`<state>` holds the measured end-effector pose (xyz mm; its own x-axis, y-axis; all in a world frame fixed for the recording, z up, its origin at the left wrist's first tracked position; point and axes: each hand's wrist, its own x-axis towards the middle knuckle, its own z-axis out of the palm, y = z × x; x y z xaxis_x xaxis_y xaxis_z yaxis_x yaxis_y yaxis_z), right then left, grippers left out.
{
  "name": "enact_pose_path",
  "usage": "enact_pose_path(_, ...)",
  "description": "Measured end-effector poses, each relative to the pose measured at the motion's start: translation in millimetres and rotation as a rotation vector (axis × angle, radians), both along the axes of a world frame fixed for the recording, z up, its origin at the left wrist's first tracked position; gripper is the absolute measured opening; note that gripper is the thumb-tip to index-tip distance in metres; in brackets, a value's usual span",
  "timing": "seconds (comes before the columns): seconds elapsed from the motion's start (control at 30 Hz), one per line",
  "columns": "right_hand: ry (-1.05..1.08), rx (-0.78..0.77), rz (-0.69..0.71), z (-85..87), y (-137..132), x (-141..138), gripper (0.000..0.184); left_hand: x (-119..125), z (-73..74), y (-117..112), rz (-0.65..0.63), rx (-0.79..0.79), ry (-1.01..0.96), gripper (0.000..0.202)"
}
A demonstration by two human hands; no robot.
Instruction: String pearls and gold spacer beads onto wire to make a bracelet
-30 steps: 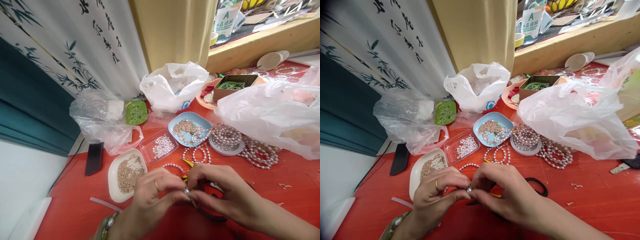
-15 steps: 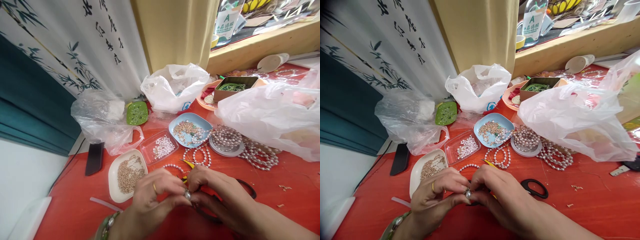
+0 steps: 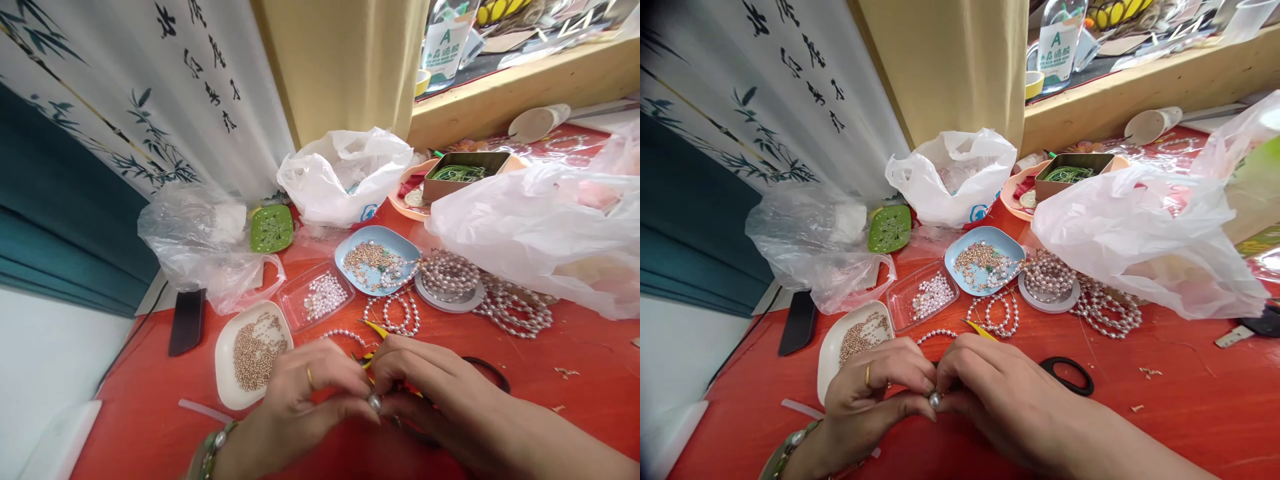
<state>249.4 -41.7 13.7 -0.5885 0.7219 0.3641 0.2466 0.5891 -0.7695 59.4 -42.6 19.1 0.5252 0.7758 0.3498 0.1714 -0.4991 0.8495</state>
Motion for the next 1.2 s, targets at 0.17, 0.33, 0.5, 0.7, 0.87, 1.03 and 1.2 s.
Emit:
enact_pose_path(0.17, -0.044, 0.046, -0.007, -8.3, -2.3, -1.4, 0.012, 0.4, 0.3, -1.0, 0.001, 0.071, 0.043, 0.015)
enact_pose_path(0.33, -0.058, 0.182, -0.035, -18.1, -2.8, -0.8, 0.01, 1.9, -2.5, 0.4, 0.038, 0.104, 0.03, 0.016)
enact_pose_path(0.5, 0.067, 0.264, -0.109, -22.8, -2.4, -1.2, 0.013, 5.8, -9.3, 0.8, 0.15, -0.142, -0.163, 0.012)
enact_pose_path(0.7, 0.114, 0.304, -0.152, -16.6, -4.5, -0.3, 0.014, 8.0, -7.9, -3.8, 0.206, -0.315, -0.208, 0.012)
enact_pose_path(0.87, 0.018, 0.272, -0.074, -15.4, -6.5, 5.7, 0.015, 5.3, 0.8, -3.5, 0.137, -0.133, -0.066, 0.036)
enact_pose_path(1.03, 0.013, 0.296, -0.025, -12.5, -6.3, 8.6, 0.019, 4.2, 6.8, -1.0, 0.1, -0.074, -0.006, 0.029)
enact_pose_path(1.2, 0.015, 0.295, -0.022, -11.9, -6.7, 7.8, 0.019, 6.1, 8.0, -5.1, 0.156, -0.099, 0.039, 0.023)
